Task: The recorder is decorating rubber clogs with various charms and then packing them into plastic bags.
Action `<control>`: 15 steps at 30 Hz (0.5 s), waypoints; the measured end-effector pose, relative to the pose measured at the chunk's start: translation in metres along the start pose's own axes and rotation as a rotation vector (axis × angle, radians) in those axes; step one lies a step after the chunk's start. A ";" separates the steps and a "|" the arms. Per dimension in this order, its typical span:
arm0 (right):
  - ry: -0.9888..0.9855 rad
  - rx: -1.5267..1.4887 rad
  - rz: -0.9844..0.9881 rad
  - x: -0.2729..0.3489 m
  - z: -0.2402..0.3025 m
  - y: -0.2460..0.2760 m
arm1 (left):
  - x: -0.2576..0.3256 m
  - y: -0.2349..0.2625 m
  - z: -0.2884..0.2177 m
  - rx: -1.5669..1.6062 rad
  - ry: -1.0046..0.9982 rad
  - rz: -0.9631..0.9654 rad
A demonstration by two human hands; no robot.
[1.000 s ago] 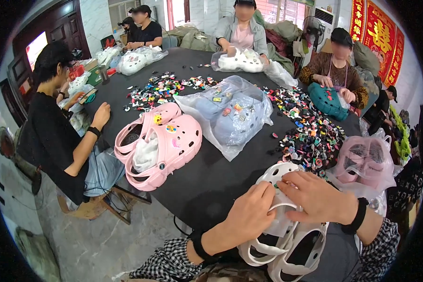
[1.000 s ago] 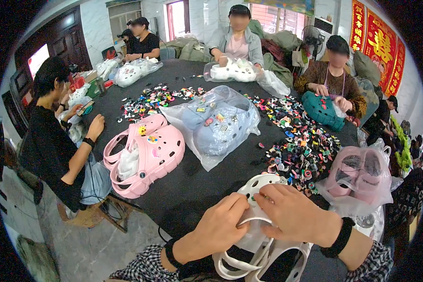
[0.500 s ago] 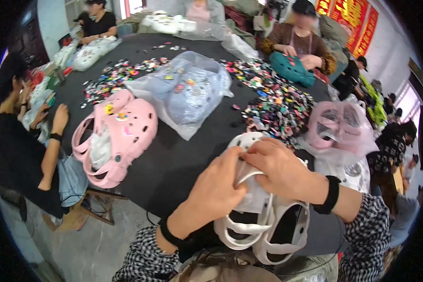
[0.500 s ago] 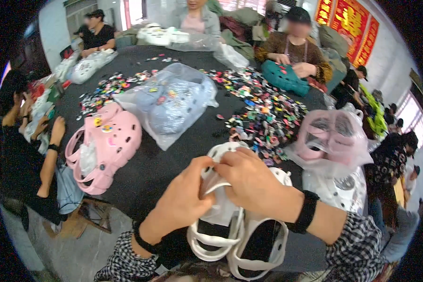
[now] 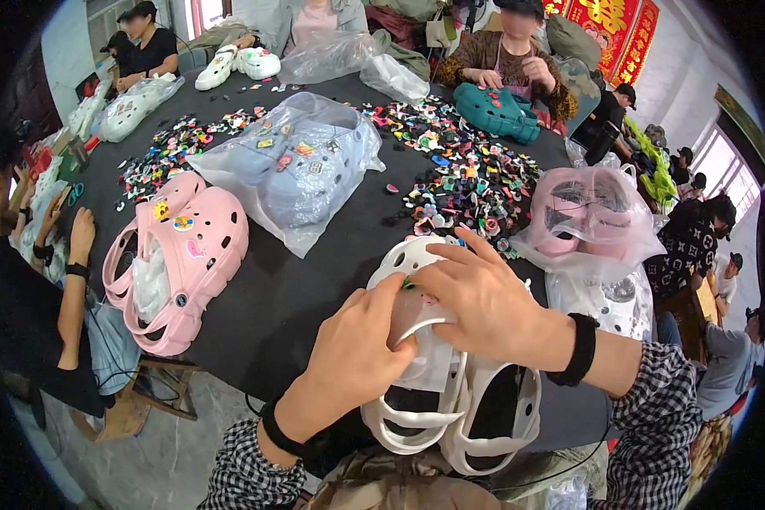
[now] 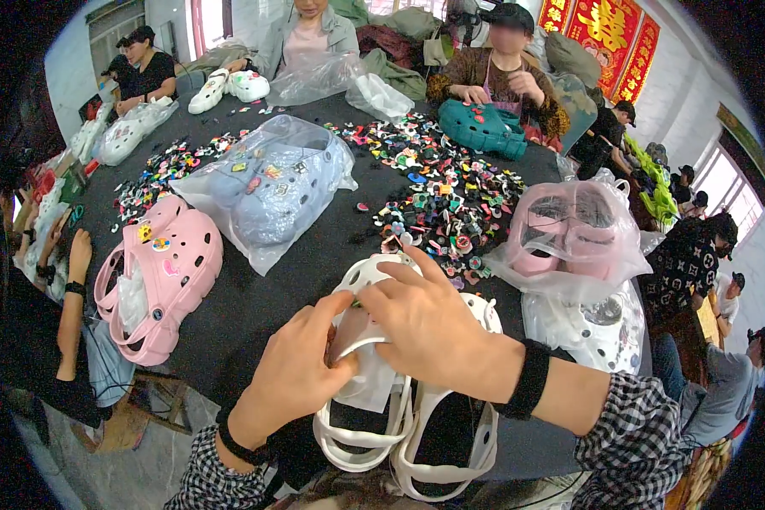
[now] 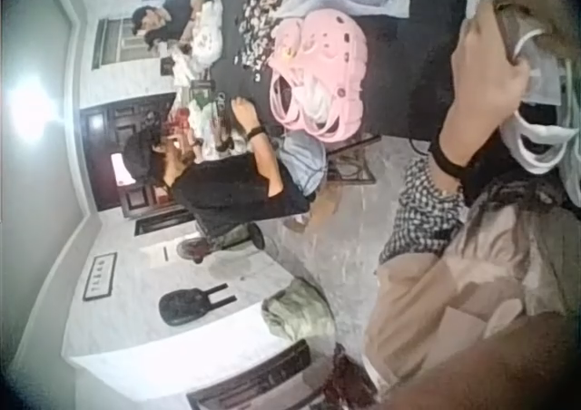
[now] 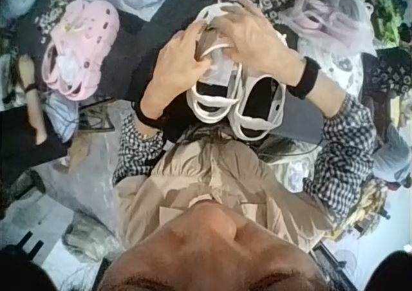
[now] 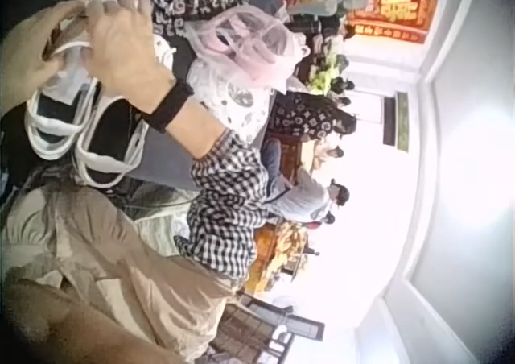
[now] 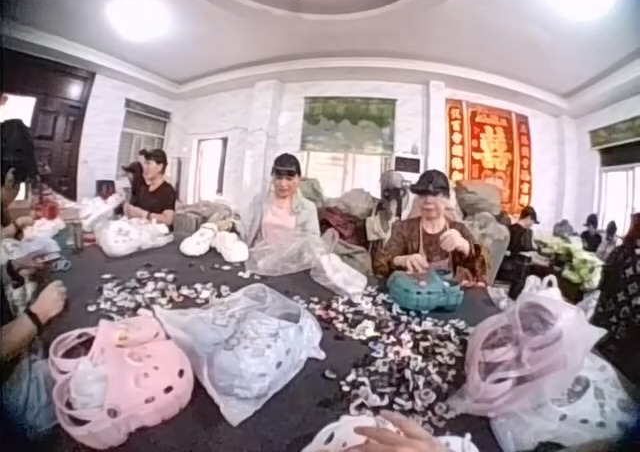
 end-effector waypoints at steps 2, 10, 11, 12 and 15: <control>0.048 0.062 -0.050 0.002 0.003 0.003 | 0.000 0.000 -0.001 -0.034 -0.019 0.009; -0.060 0.014 0.001 0.001 0.004 0.001 | -0.003 0.004 -0.004 -0.084 -0.043 0.046; -0.077 0.008 0.005 0.002 0.004 0.001 | -0.003 0.003 -0.003 -0.080 -0.044 0.045; -0.078 0.009 0.009 0.002 0.004 0.001 | -0.002 0.003 -0.002 -0.083 -0.054 0.041; 0.007 0.077 -0.050 0.001 0.006 0.003 | -0.003 0.002 -0.003 -0.087 -0.070 0.044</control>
Point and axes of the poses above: each hand's wrist, its own x-axis away from the middle knuckle, its own y-axis out of the back of the hand, z = x × y, the point moved 5 cm from there along -x, towards the middle knuckle, and after that the axes turned 7 degrees about -z, right-handed, at the moved point
